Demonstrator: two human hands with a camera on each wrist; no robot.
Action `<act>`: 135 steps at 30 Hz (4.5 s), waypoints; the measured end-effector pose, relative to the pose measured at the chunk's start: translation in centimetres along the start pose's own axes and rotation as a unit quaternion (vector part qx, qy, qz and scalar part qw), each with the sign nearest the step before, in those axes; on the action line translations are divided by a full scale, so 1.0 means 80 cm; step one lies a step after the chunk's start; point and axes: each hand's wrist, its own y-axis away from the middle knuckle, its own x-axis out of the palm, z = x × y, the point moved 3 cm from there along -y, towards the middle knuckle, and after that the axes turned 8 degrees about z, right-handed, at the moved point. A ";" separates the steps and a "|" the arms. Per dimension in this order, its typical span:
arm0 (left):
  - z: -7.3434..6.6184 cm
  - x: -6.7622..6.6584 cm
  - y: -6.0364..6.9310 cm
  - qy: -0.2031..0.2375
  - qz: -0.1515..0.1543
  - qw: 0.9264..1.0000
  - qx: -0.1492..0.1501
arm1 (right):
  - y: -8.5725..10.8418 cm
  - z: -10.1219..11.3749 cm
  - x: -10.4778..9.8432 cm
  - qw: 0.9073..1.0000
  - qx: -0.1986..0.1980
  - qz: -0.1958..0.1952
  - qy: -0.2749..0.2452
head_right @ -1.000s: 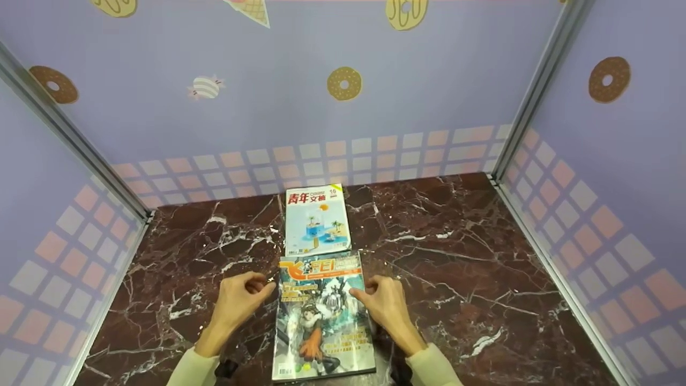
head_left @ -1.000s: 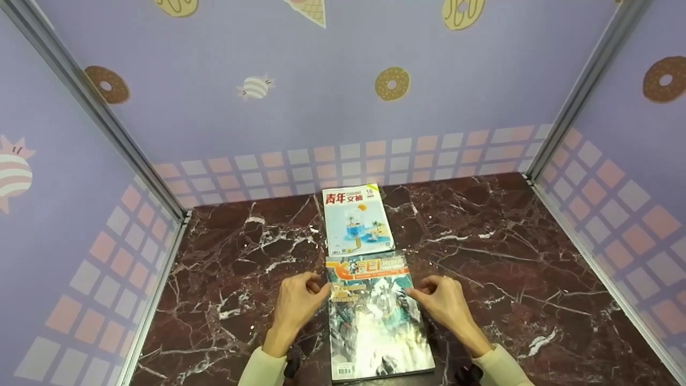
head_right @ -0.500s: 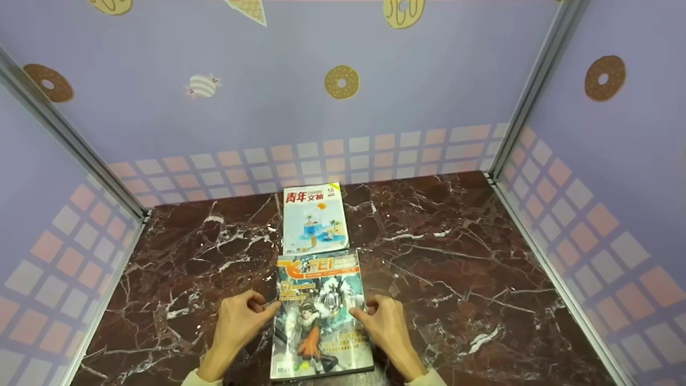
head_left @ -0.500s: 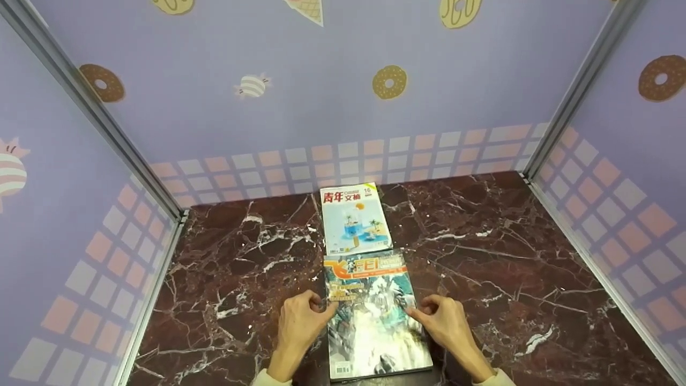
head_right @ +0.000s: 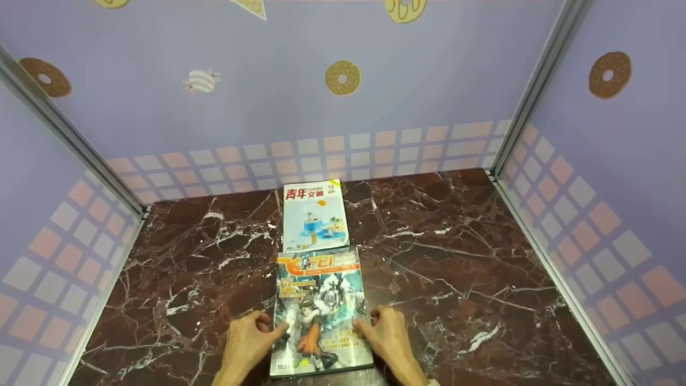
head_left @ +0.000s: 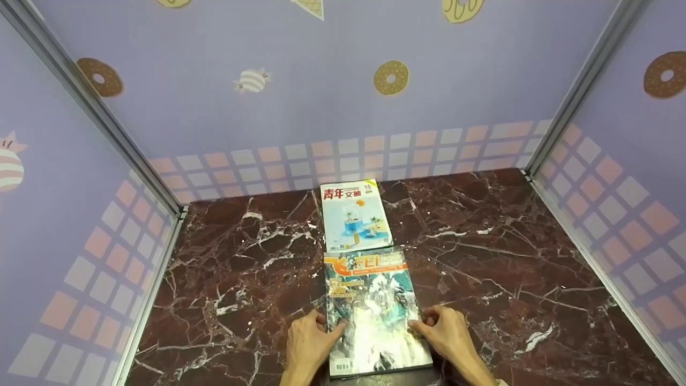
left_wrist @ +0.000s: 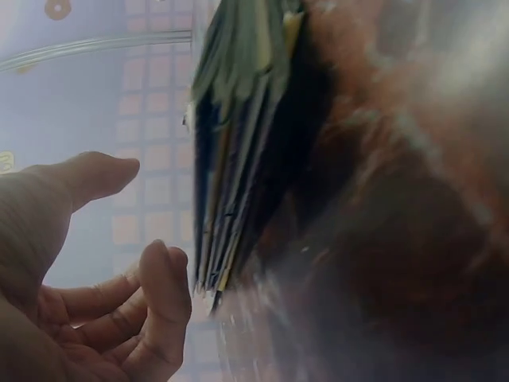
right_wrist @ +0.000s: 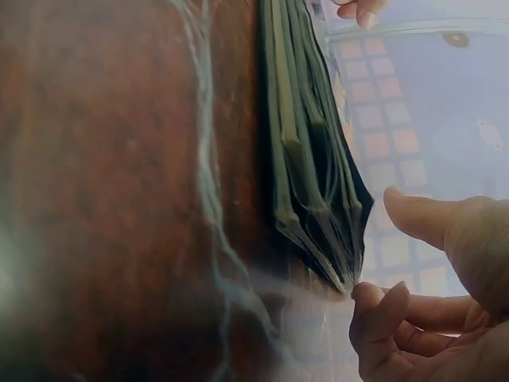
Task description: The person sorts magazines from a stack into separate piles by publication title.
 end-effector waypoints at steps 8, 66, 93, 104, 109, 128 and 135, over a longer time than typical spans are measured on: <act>0.002 0.008 0.012 -0.013 0.039 0.999 -0.023 | 0.007 -0.002 0.008 1.000 -0.007 0.019 0.004; 0.049 0.101 0.010 0.013 0.067 0.998 0.002 | 0.006 -0.053 0.029 0.998 0.015 -0.010 -0.062; 0.025 0.117 -0.003 0.053 0.055 0.997 0.030 | 0.025 -0.016 -0.013 0.992 0.055 -0.073 -0.081; -0.010 0.127 -0.030 0.044 0.033 0.995 0.081 | 0.012 -0.016 -0.043 0.989 0.030 -0.118 -0.088; -0.022 0.137 -0.050 0.077 0.048 0.991 0.099 | 0.003 -0.018 -0.061 0.987 0.019 -0.136 -0.079; -0.126 0.145 -0.125 0.113 0.048 0.976 0.181 | -0.052 -0.027 -0.138 0.977 -0.024 -0.209 -0.026; -0.141 0.174 -0.171 0.069 0.028 0.980 0.184 | -0.084 -0.030 -0.163 0.975 -0.038 -0.218 -0.005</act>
